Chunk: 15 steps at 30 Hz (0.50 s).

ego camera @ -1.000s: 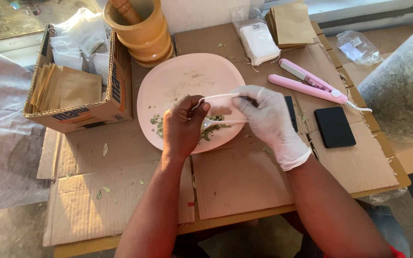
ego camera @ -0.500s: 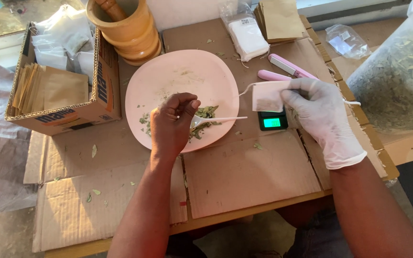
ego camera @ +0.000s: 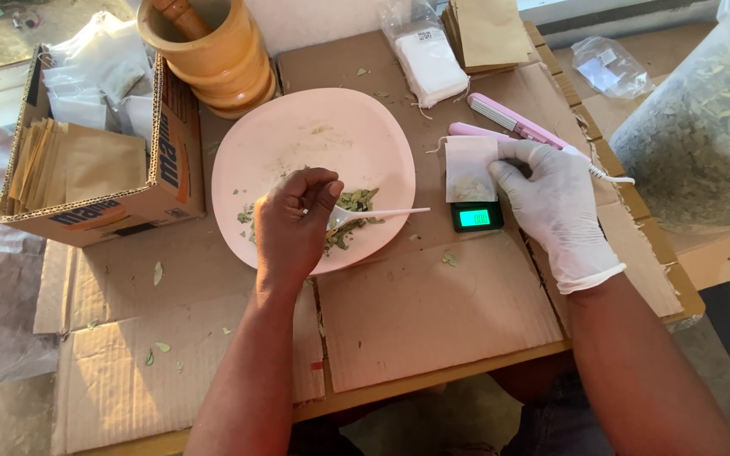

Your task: The person scoops dried green herbs from a pink plate into small white tea bags using a white plastic spoon. They repeatedly place the filled tea bags onto a digital scale to measure the weight, then remove them to continue filling. The workspace includes a cardboard box of empty bags, a mortar and pestle, and a pink sealing tool.

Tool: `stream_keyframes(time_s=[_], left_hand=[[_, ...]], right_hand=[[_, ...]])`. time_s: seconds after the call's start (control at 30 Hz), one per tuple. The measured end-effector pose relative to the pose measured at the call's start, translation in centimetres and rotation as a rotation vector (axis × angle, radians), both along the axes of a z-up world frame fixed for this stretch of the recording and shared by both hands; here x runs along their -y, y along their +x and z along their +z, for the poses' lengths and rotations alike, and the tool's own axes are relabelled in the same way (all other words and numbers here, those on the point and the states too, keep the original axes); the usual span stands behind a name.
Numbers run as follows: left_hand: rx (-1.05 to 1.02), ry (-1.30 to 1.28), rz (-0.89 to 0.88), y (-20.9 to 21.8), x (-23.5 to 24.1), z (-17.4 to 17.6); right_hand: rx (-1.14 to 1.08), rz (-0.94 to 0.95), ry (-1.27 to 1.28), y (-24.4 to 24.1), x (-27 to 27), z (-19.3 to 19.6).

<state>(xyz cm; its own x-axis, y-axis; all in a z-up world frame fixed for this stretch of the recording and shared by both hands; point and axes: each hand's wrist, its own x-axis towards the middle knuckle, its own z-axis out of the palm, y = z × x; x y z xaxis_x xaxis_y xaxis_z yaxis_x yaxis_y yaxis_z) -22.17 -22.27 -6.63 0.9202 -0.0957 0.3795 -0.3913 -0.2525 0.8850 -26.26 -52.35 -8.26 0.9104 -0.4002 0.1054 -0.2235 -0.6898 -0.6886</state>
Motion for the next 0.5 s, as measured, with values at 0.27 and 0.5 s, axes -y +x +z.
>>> stream_keyframes(time_s=[0.27,0.5], left_hand=[[0.016,-0.006,-0.009,0.0,0.0,0.1],[0.021,-0.022,-0.012,0.1,-0.2,-0.1]], right_hand=[[0.007,0.035,-0.055,-0.9,-1.6,3.0],[0.077,0.042,-0.158,-1.0,-1.2,2.5]])
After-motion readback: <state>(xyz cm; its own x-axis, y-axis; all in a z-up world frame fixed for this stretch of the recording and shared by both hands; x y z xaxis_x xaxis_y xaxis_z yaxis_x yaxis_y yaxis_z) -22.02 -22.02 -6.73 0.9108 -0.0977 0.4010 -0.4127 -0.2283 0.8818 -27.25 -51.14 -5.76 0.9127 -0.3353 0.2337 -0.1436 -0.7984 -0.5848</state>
